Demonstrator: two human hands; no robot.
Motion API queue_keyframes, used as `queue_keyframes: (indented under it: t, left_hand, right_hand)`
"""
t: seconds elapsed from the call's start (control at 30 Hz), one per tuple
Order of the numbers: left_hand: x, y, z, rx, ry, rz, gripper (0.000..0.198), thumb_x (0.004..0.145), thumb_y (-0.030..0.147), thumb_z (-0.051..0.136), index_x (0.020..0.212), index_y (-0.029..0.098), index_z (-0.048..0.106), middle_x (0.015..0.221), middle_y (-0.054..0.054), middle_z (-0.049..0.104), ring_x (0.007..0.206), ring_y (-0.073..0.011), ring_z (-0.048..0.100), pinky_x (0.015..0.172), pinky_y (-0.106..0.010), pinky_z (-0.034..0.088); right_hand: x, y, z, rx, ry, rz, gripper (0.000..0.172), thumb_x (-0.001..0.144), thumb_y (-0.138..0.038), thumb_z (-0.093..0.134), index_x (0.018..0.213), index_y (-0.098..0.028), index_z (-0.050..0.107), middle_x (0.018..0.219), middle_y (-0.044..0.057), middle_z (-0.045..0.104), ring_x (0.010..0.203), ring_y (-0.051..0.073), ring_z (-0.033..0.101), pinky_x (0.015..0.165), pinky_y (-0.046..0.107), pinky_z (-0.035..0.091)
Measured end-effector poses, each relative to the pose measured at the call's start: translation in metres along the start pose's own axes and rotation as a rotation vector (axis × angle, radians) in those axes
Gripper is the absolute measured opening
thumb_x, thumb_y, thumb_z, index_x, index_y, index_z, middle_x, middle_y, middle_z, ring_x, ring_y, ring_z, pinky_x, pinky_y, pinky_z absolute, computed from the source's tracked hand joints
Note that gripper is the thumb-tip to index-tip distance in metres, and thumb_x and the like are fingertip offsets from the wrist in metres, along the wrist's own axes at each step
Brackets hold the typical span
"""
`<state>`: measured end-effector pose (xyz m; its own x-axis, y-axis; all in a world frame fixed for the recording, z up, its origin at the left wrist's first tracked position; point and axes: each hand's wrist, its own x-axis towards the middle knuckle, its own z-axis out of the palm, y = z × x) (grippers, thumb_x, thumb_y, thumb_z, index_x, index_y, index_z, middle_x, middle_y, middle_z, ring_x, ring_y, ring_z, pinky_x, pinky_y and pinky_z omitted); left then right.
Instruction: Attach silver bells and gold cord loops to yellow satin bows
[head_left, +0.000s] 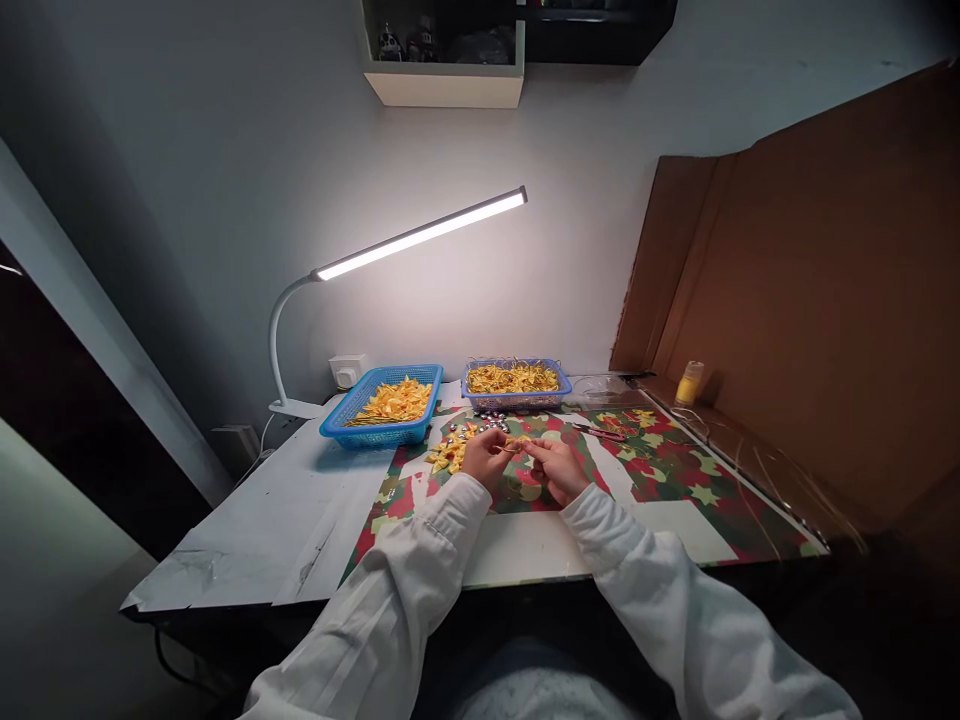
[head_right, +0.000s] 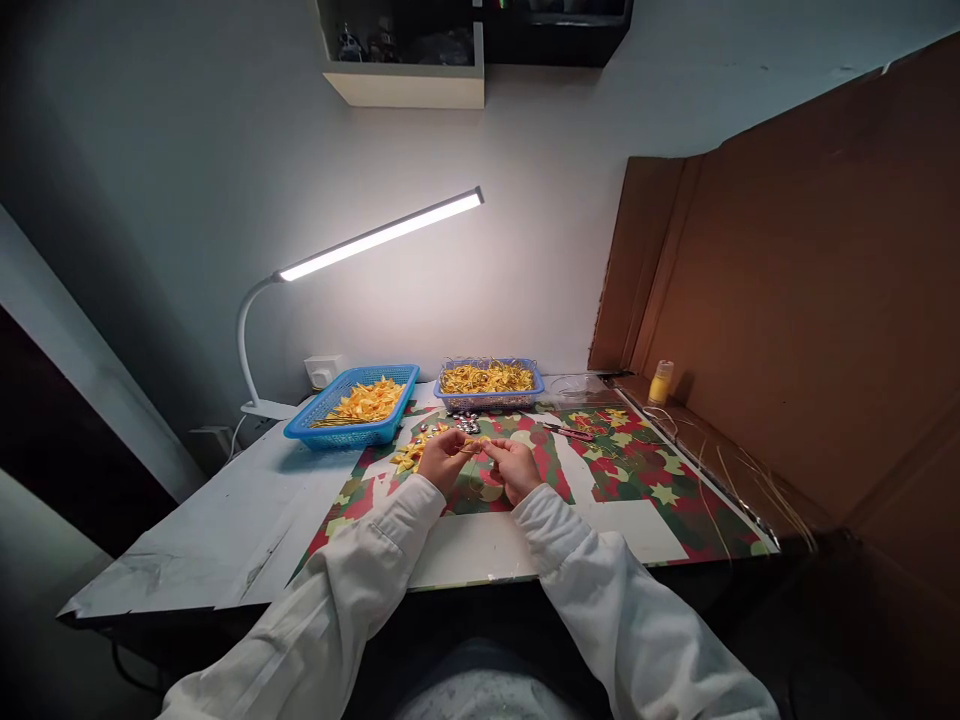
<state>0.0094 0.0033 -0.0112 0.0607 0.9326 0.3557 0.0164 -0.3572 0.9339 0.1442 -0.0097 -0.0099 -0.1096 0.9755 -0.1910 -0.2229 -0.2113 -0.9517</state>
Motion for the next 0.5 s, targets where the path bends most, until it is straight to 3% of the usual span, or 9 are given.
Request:
queue_keyframes:
  t: [0.1, 0.2, 0.33, 0.43, 0.5]
  left_hand:
    - [0.004, -0.006, -0.001, -0.063, -0.081, -0.111, 0.02, 0.07, 0.026, 0.071, 0.062, 0.013, 0.057, 0.057, 0.003, 0.057, 0.054, -0.0095, 0.053, 0.054, -0.023, 0.044]
    - [0.006, -0.011, -0.002, -0.126, -0.129, -0.223, 0.017, 0.084, 0.028, 0.057, 0.088, 0.011, 0.06, 0.081, -0.002, 0.062, 0.067, -0.0116, 0.059, 0.062, -0.028, 0.051]
    - [0.008, -0.015, -0.006, -0.22, -0.103, -0.34, 0.03, 0.086, 0.03, 0.053, 0.112, 0.014, 0.054, 0.109, -0.008, 0.059, 0.091, -0.0186, 0.06, 0.076, -0.038, 0.052]
    - [0.012, -0.015, -0.01, -0.301, -0.051, -0.393, 0.032, 0.086, 0.03, 0.053, 0.114, 0.015, 0.053, 0.113, -0.009, 0.057, 0.095, -0.0201, 0.059, 0.079, -0.041, 0.051]
    - [0.014, -0.014, -0.011, -0.362, -0.014, -0.408, 0.032, 0.086, 0.03, 0.053, 0.115, 0.015, 0.053, 0.114, -0.009, 0.057, 0.096, -0.0204, 0.058, 0.08, -0.041, 0.051]
  right_hand:
    - [0.004, -0.008, -0.007, -0.063, -0.03, -0.004, 0.028, 0.088, -0.028, 0.054, 0.112, -0.014, 0.054, 0.111, 0.007, 0.058, 0.093, 0.018, 0.06, 0.078, 0.038, 0.052]
    - [0.007, -0.013, -0.008, -0.082, -0.049, -0.018, 0.024, 0.088, -0.027, 0.054, 0.108, -0.013, 0.056, 0.106, 0.006, 0.059, 0.088, 0.017, 0.061, 0.074, 0.035, 0.053]
    - [0.004, -0.023, -0.012, 0.0, -0.062, -0.082, 0.018, 0.089, -0.027, 0.054, 0.097, -0.012, 0.057, 0.087, 0.002, 0.06, 0.068, 0.01, 0.058, 0.059, 0.025, 0.051]
    - [-0.005, -0.043, -0.032, 0.136, -0.057, -0.156, 0.015, 0.087, -0.026, 0.052, 0.078, -0.015, 0.056, 0.056, -0.007, 0.044, 0.043, 0.005, 0.039, 0.043, 0.019, 0.037]
    - [-0.014, -0.058, -0.053, 0.233, -0.034, -0.228, 0.014, 0.085, -0.024, 0.052, 0.072, -0.019, 0.054, 0.048, -0.009, 0.031, 0.039, 0.006, 0.03, 0.041, 0.02, 0.033]
